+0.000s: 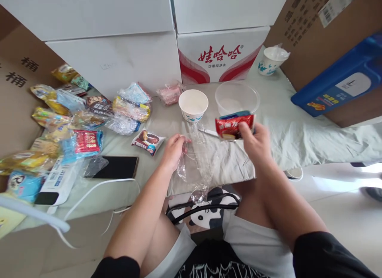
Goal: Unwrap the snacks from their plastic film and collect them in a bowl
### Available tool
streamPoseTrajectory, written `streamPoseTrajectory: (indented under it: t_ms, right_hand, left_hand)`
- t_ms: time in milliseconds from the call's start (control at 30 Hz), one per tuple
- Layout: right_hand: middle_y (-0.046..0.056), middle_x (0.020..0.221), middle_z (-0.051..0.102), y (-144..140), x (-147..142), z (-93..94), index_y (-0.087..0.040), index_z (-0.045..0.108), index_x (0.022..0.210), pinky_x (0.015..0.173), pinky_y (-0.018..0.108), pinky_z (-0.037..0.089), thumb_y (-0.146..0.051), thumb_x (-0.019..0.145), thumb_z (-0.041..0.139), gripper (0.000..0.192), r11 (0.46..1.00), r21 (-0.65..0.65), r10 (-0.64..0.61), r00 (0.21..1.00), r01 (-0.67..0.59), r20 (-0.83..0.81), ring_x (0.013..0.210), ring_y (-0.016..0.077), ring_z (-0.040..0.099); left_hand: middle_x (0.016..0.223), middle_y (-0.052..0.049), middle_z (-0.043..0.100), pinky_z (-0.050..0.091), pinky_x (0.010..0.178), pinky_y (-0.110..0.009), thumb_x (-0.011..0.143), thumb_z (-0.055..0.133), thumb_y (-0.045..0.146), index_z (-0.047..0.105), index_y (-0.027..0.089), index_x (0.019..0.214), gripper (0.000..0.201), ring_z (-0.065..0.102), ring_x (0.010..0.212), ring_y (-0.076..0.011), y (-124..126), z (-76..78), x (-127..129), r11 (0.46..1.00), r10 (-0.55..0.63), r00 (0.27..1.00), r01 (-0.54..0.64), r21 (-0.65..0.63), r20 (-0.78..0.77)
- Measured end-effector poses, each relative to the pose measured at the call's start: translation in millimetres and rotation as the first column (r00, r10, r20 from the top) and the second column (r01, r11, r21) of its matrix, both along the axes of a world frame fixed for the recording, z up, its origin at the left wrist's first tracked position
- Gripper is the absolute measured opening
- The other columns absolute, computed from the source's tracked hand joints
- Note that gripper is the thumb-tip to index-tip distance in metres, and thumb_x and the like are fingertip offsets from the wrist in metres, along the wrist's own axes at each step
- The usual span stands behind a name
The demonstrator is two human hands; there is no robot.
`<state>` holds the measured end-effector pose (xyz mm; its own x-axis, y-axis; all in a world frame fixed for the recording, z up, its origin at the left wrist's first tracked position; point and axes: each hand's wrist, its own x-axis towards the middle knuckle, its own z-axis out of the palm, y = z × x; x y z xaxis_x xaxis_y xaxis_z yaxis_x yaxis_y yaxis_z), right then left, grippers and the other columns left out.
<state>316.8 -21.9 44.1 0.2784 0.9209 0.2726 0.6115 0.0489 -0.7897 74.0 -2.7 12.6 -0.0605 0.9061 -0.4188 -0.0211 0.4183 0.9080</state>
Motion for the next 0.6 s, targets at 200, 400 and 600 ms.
streamPoseTrajectory:
  t_ms: [200,400,600]
  right_hand:
    - [0.008,0.106,0.071,91.1,41.8,45.3,-0.021,0.064,0.103,0.098,0.05,0.052,-0.042,0.094,0.055,0.025,0.986,0.088,-0.157,0.966,0.142,0.207,0.106,0.0273,0.065]
    - [0.018,0.116,0.07,107.3,29.3,73.7,-0.014,0.064,0.108,0.106,0.056,0.044,-0.017,0.084,0.064,0.024,0.977,-0.123,-0.143,0.959,0.177,0.244,0.107,0.0285,0.065]
    - [0.01,0.104,0.072,11.8,-27.0,20.5,-0.02,0.063,0.109,0.086,0.037,0.058,-0.029,0.087,0.059,0.024,0.988,-0.11,0.116,0.99,-0.106,0.087,0.093,0.019,0.068]
  left_hand:
    - [0.081,-0.001,0.073,0.028,0.046,-0.023,0.071,0.061,0.038,0.056,0.021,0.069,0.018,0.049,0.05,-0.0082,-4.1,5.8,-4.6,0.999,-0.028,1.0,0.027,0.044,0.002]
    - [0.088,-0.002,0.075,0.035,0.049,-0.023,0.07,0.063,0.038,0.056,0.02,0.068,0.019,0.049,0.049,-0.0069,-3.6,9.8,-6.4,0.997,-0.043,0.998,0.04,0.067,0.041]
    - [0.103,-0.004,0.077,0.034,0.047,-0.023,0.073,0.066,0.038,0.052,0.019,0.071,0.023,0.054,0.054,-0.0078,-5.6,16.3,-3.1,0.991,-0.127,0.971,0.114,0.074,0.203]
